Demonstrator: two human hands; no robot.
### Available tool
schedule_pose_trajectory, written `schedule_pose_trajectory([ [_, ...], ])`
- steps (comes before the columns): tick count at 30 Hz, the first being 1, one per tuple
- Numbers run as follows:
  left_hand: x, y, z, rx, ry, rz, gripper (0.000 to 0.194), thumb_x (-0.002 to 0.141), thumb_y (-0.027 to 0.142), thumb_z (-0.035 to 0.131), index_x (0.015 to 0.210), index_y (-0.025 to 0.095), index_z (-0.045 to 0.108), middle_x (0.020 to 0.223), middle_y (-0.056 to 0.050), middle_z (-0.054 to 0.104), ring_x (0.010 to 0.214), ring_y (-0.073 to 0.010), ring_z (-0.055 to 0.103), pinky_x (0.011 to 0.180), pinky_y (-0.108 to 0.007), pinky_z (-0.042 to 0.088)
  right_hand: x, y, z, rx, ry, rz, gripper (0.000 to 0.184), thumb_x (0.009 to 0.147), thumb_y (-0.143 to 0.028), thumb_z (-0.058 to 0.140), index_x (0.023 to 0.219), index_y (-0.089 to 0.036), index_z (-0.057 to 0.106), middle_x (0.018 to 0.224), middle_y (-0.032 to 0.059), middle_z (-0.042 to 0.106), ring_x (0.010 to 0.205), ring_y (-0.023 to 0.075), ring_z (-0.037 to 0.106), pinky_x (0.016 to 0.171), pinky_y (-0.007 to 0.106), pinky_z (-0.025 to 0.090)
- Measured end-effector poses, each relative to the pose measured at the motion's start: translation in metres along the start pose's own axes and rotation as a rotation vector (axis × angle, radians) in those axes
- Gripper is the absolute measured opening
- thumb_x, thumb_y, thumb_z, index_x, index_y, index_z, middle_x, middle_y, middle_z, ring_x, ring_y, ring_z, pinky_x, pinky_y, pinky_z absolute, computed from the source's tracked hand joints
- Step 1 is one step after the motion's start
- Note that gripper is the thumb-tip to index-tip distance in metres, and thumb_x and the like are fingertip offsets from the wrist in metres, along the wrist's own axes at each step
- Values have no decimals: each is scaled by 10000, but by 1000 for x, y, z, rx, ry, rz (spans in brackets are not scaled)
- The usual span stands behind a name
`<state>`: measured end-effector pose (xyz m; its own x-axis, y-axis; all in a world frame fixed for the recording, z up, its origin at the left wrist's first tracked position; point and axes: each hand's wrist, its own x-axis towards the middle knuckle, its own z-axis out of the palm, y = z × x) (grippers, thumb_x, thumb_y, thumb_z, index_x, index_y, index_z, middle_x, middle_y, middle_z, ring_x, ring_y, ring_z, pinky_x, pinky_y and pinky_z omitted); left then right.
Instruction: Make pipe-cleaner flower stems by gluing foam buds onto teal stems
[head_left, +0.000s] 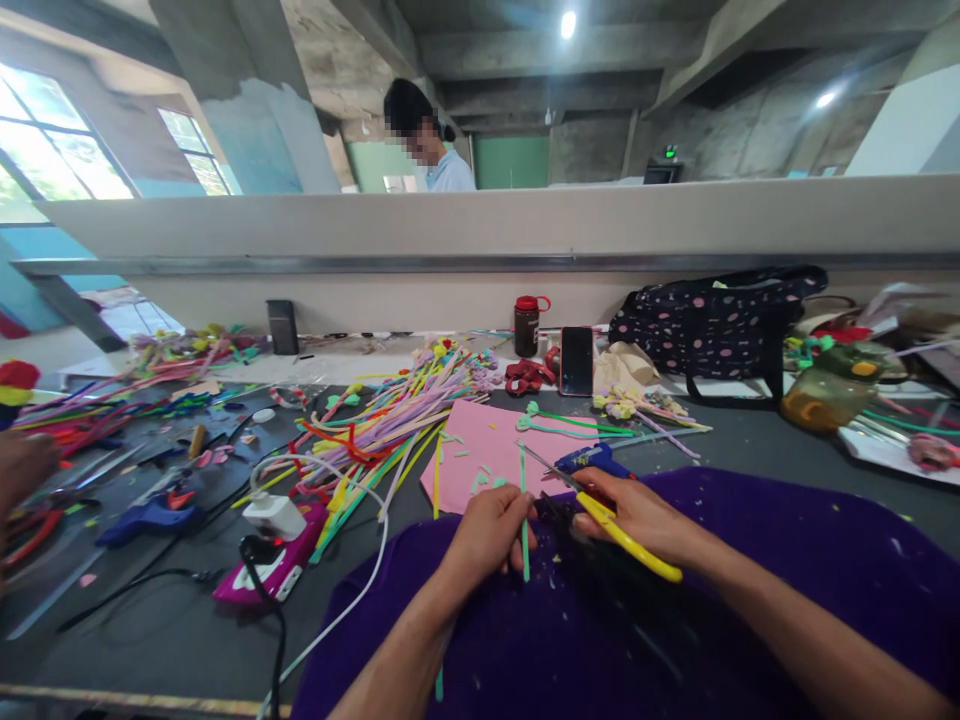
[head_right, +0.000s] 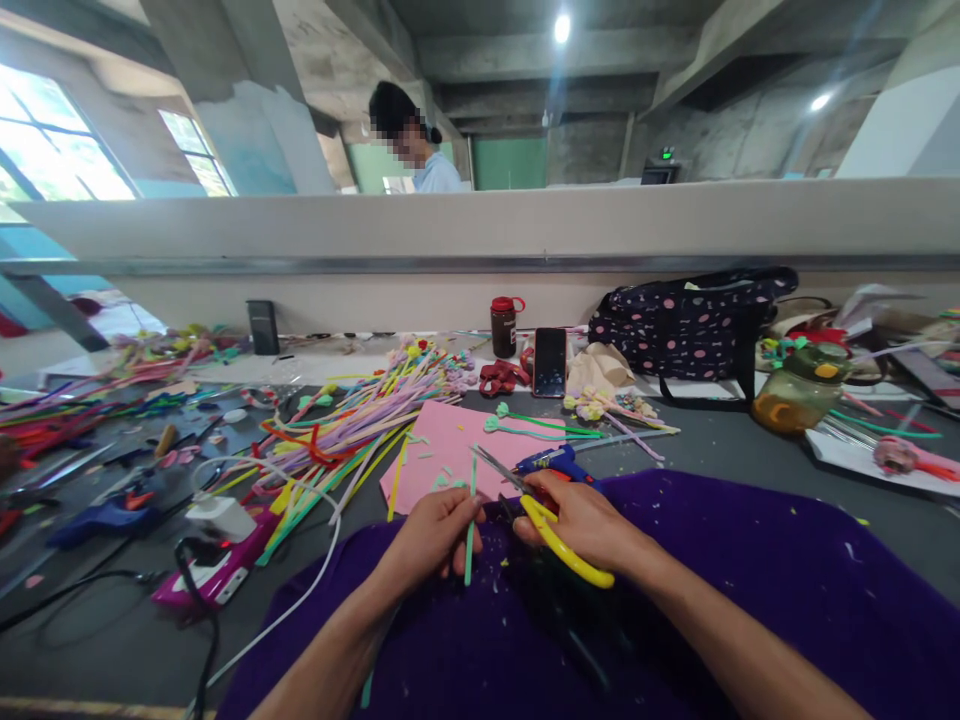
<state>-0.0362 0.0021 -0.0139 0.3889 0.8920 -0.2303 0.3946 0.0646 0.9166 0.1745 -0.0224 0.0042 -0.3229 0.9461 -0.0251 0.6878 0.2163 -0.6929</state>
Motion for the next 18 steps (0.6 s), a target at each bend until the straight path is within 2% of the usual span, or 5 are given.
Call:
schedule_pose_trajectory([
  [18,-3,0,2,152,-24,40,345,803,469,344,714,179,508,441,16,563,315,-122,482,325,-205,339,1,-12,9,35,-41,-23,553,721,-459,583,1204,-215,473,946,48,643,822,204,589,739,303,437],
])
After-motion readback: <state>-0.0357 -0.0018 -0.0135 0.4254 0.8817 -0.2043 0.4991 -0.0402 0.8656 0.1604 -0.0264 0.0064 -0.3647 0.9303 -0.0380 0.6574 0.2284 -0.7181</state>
